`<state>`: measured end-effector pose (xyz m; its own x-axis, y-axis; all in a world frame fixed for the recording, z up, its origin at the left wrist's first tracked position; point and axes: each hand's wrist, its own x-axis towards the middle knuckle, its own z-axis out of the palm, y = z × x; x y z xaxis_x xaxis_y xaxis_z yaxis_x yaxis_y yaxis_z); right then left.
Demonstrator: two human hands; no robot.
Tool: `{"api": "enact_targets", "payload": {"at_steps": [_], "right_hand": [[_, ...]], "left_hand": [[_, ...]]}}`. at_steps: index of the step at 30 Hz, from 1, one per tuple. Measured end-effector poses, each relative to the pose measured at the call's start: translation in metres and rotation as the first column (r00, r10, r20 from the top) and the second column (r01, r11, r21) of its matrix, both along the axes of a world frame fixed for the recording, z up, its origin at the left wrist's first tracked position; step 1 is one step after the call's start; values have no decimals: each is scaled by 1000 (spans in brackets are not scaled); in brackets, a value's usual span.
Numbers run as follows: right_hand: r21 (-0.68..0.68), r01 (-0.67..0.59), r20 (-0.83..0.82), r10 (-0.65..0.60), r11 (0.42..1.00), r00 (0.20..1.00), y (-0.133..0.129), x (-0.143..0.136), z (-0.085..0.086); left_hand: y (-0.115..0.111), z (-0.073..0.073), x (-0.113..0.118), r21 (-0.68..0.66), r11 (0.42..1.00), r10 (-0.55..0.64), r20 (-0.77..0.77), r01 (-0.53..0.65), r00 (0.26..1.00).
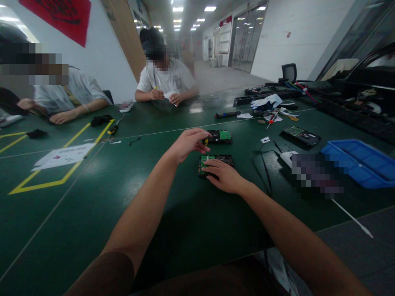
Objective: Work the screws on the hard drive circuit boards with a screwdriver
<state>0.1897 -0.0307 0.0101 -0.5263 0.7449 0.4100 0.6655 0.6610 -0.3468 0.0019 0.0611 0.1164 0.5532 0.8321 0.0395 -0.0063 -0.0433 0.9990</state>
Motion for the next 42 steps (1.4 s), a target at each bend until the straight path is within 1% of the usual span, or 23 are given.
{"api": "enact_targets", "payload": {"at_steps": [6, 13, 18, 22, 25, 29, 33, 37, 42], "right_hand": [[-1, 1, 11, -1, 1000, 1000, 1, 1, -2], [-11, 0, 0, 0, 1000, 1000, 1, 2, 1], [-24, 1, -24, -1, 1000, 1000, -1, 0, 3], [-28, 1, -33, -2, 1000, 999, -1, 0, 3], [-25, -4, -24, 3, 1000, 1000, 0, 1, 3], [-17, -2, -25, 1, 1000, 1000, 1, 1, 1], [-19, -2, -27, 2, 1000, 1000, 1, 1, 2], [-13, -11, -20, 10, 1000, 1000, 1, 0, 1], [-16, -7, -17, 7, 1000, 1000, 2, 1, -1]], "left_hand": [[1, 0, -1, 20, 1000, 15, 7, -15, 1000], [-1, 1, 1, -41, 998, 45, 45, -43, 998], [0, 1, -1, 18, 1000, 12, 30, -13, 999], [3, -1, -2, 45, 998, 32, 10, -32, 999], [4, -2, -2, 49, 998, 35, 12, -35, 999], [4, -2, -3, 18, 1000, 22, 24, -22, 999], [2, 0, -2, -2, 999, 36, 39, -36, 999], [1, 0, -1, 11, 999, 39, 32, -39, 999], [6, -5, -2, 65, 996, 69, -12, -68, 998]]}}
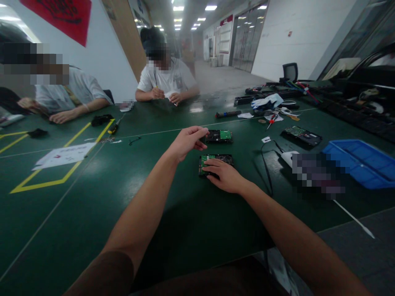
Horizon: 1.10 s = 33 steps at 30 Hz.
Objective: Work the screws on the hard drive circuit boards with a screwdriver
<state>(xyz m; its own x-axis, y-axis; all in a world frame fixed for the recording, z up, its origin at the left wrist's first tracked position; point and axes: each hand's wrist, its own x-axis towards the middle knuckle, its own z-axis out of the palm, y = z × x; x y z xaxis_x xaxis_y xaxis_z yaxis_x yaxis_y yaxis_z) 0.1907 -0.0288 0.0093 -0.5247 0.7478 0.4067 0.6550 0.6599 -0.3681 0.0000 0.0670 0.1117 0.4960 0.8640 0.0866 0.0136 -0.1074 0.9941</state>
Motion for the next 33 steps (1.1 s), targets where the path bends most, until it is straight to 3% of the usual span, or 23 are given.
{"api": "enact_targets", "payload": {"at_steps": [10, 19, 33], "right_hand": [[-5, -5, -25, 5, 1000, 1000, 0, 0, 0], [-8, 2, -21, -2, 1000, 1000, -1, -1, 2], [-13, -7, -36, 7, 1000, 999, -1, 0, 1]], "left_hand": [[-6, 4, 1, -7, 998, -59, -11, 59, 998], [-7, 4, 1, -70, 996, -61, 20, 62, 998], [-4, 4, 0, -46, 998, -46, 15, 47, 999]]}}
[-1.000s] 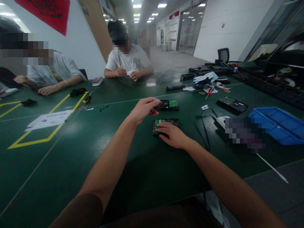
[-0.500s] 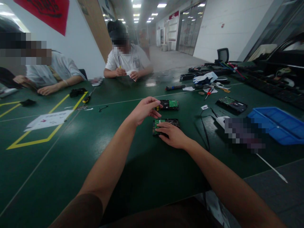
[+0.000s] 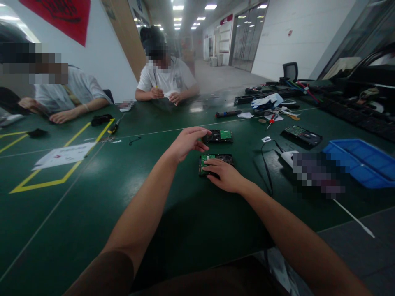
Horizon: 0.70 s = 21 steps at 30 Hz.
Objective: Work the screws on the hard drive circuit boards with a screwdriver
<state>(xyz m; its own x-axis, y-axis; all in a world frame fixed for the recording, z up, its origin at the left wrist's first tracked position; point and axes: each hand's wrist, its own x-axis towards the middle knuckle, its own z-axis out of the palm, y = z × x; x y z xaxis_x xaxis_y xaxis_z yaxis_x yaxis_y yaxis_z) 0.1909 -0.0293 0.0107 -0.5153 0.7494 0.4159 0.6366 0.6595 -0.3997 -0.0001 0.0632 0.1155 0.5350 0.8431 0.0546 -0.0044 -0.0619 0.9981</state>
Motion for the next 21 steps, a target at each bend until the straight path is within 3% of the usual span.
{"api": "enact_targets", "payload": {"at_steps": [13, 21], "right_hand": [[-6, 9, -1, -9, 1000, 1000, -1, -1, 1], [-7, 8, 4, -8, 1000, 1000, 0, -1, 1]], "left_hand": [[2, -2, 0, -39, 999, -7, 67, 9, 998], [3, -3, 1, 18, 999, 30, 11, -30, 999]]}}
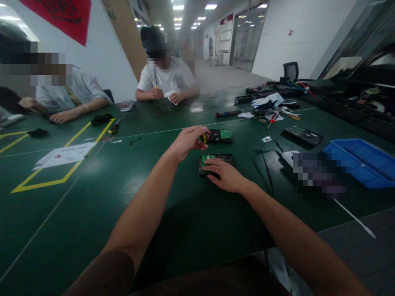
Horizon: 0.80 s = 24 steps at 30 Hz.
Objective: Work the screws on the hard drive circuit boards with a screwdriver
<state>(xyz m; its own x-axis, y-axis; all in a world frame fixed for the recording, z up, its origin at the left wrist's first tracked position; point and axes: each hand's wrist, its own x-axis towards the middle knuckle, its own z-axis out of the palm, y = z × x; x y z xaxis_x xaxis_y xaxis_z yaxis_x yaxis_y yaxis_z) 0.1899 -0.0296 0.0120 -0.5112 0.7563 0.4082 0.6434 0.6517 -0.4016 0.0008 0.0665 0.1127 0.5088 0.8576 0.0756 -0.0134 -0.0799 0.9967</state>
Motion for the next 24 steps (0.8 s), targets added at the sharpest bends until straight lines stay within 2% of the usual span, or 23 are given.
{"api": "enact_targets", "payload": {"at_steps": [8, 17, 24], "right_hand": [[10, -6, 4, 6, 1000, 1000, 1, 1, -4], [1, 1, 5, -1, 1000, 1000, 1, 1, -2], [0, 6, 3, -6, 1000, 1000, 0, 0, -1]], "left_hand": [[1, -2, 0, 55, 998, 5, -55, -2, 998], [-3, 0, 1, -5, 999, 40, -35, -41, 999], [4, -5, -1, 73, 996, 46, -40, -43, 998]]}}
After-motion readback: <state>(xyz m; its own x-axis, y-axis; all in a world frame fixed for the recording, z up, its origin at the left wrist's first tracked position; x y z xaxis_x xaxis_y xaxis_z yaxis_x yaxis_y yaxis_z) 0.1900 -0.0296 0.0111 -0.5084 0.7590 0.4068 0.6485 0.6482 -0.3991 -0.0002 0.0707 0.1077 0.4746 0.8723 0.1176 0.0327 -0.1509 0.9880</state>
